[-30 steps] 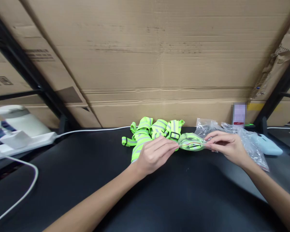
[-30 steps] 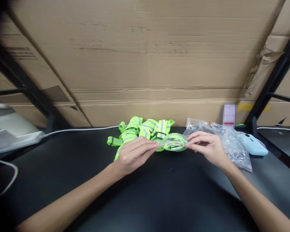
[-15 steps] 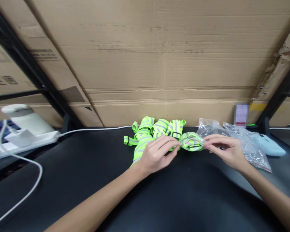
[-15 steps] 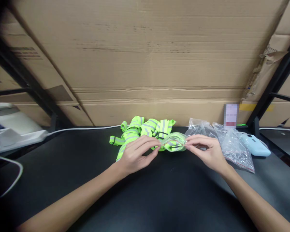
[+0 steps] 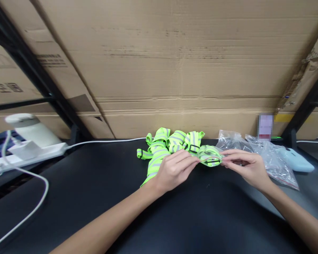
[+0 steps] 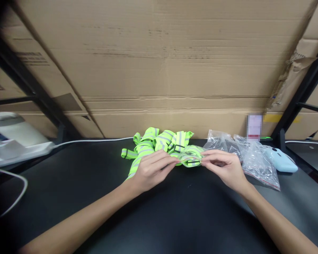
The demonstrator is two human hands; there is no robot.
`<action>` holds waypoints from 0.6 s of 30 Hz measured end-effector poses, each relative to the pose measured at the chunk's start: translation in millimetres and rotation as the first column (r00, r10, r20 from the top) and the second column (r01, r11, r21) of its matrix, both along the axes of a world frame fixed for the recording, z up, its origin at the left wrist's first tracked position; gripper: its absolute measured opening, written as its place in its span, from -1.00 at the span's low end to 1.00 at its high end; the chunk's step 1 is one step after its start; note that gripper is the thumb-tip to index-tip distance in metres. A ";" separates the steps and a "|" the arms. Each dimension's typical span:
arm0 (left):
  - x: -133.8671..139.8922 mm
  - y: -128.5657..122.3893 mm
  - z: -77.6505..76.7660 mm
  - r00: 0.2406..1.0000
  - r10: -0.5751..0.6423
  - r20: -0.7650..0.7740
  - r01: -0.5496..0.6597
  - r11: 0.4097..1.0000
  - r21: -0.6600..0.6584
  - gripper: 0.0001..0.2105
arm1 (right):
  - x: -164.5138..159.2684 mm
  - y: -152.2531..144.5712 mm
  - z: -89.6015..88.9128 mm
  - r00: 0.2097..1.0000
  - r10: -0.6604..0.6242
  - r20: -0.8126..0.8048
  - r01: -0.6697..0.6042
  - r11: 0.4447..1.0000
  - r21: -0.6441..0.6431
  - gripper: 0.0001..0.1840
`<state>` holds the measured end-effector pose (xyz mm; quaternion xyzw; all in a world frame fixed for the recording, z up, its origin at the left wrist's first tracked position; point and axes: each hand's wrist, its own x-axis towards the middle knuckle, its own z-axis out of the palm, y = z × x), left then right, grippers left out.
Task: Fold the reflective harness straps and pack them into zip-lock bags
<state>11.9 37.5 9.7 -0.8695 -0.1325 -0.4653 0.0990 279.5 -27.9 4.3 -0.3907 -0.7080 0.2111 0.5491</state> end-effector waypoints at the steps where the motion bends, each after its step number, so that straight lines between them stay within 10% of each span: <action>1: -0.5 0.3 0.4 1.000 0.005 -0.008 -0.004 1.000 0.009 -0.93 | 1.1 0.3 0.8 0.999 -0.014 0.033 0.013 0.999 0.031 -0.85; 18: -2.4 0.1 -2.5 0.996 0.015 -0.086 -0.011 0.999 0.052 -0.87 | -1.9 -0.8 2.8 0.971 -0.082 0.224 0.035 0.977 0.208 -0.83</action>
